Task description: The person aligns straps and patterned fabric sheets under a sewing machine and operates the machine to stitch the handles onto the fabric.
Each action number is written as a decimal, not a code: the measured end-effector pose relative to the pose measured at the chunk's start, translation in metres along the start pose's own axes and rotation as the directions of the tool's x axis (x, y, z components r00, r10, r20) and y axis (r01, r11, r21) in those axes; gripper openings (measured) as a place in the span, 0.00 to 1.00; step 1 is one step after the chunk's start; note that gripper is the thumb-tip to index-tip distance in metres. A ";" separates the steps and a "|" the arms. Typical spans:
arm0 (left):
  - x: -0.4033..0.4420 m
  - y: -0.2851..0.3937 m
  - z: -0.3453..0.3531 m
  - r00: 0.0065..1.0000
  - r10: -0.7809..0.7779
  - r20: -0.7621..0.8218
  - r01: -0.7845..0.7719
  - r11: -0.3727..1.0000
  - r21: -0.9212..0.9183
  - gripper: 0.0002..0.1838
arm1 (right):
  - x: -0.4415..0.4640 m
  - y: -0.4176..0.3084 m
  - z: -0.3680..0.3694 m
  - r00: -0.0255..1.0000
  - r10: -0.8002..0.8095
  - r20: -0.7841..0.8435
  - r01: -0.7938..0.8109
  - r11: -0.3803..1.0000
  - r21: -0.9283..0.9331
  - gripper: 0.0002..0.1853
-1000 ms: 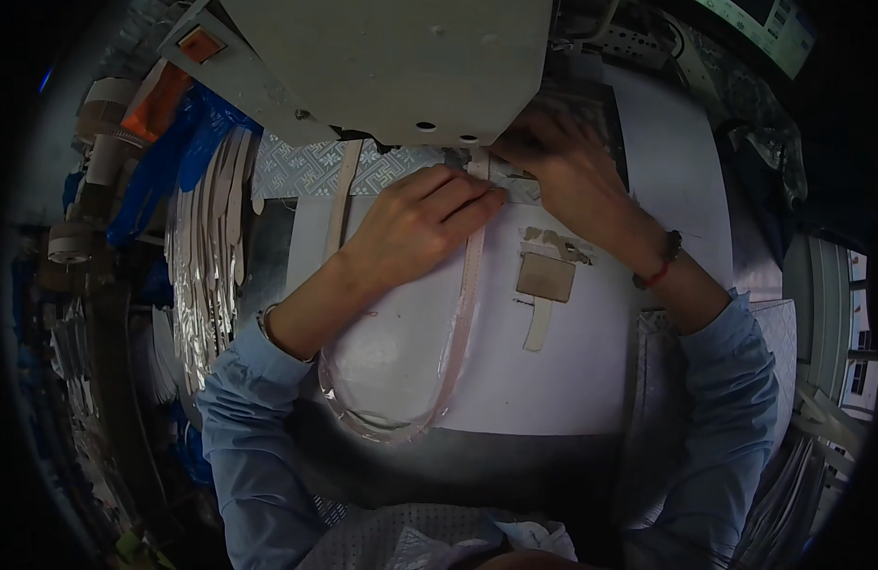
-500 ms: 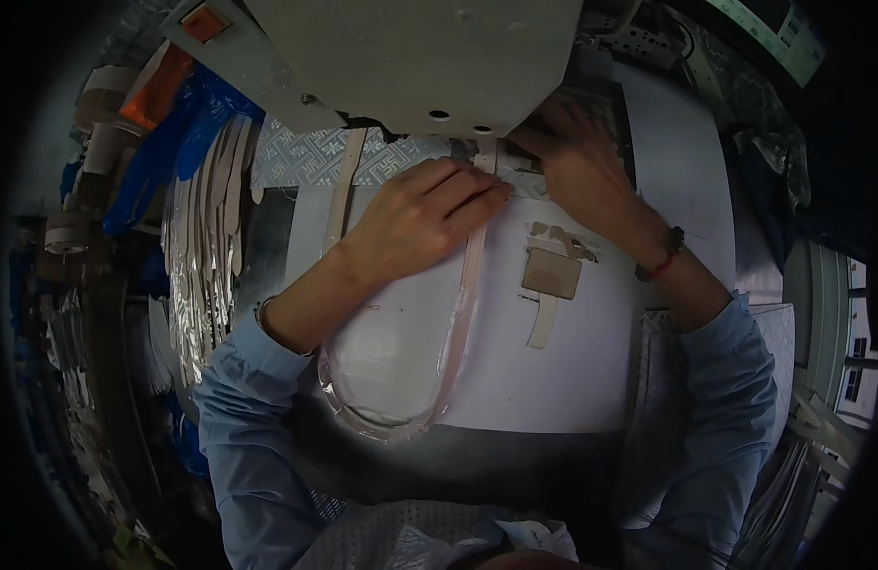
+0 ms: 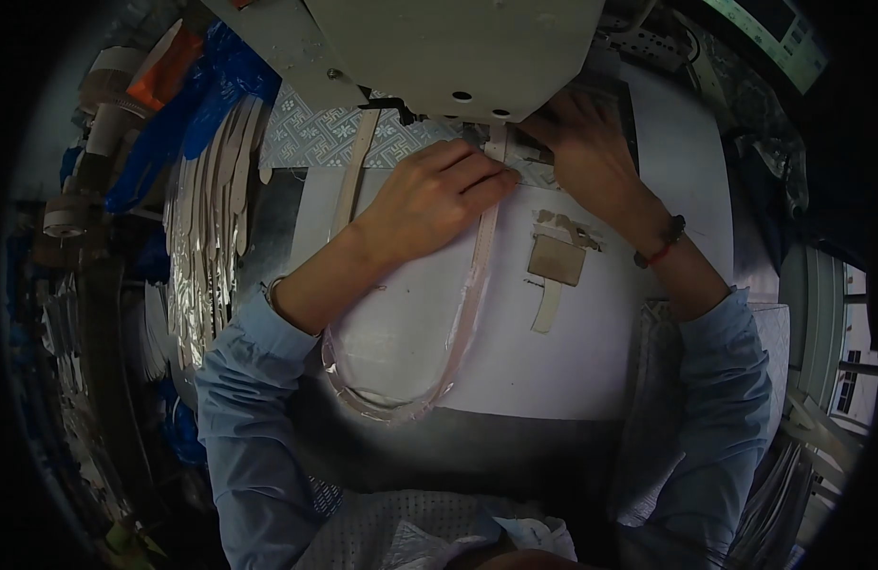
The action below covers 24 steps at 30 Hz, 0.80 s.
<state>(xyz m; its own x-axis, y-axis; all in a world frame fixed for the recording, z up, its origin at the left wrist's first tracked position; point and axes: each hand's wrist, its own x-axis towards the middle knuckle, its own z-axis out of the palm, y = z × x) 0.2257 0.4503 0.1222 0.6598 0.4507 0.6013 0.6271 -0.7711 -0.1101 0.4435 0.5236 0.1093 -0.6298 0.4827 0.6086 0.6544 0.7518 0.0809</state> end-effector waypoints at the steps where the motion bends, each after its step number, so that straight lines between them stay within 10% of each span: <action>1: 0.001 0.000 -0.001 1.000 -0.016 0.023 0.017 1.000 -0.021 0.16 | 0.000 0.000 0.000 1.000 0.002 -0.003 -0.002 1.000 -0.003 0.21; 9: 0.002 -0.001 0.004 0.999 -0.043 -0.019 0.042 0.999 -0.029 0.12 | -0.004 0.004 0.006 0.993 0.119 0.015 -0.118 0.937 0.329 0.19; 24: 0.001 0.000 0.000 0.998 -0.042 0.037 0.043 0.999 -0.028 0.17 | 0.004 -0.005 0.005 0.999 -0.002 -0.048 0.014 0.971 0.239 0.13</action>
<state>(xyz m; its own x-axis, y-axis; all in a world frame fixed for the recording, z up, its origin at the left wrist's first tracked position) 0.2261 0.4507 0.1228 0.6480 0.4986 0.5757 0.6428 -0.7635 -0.0624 0.4360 0.5241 0.1076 -0.6105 0.4589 0.6455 0.5269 0.8439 -0.1016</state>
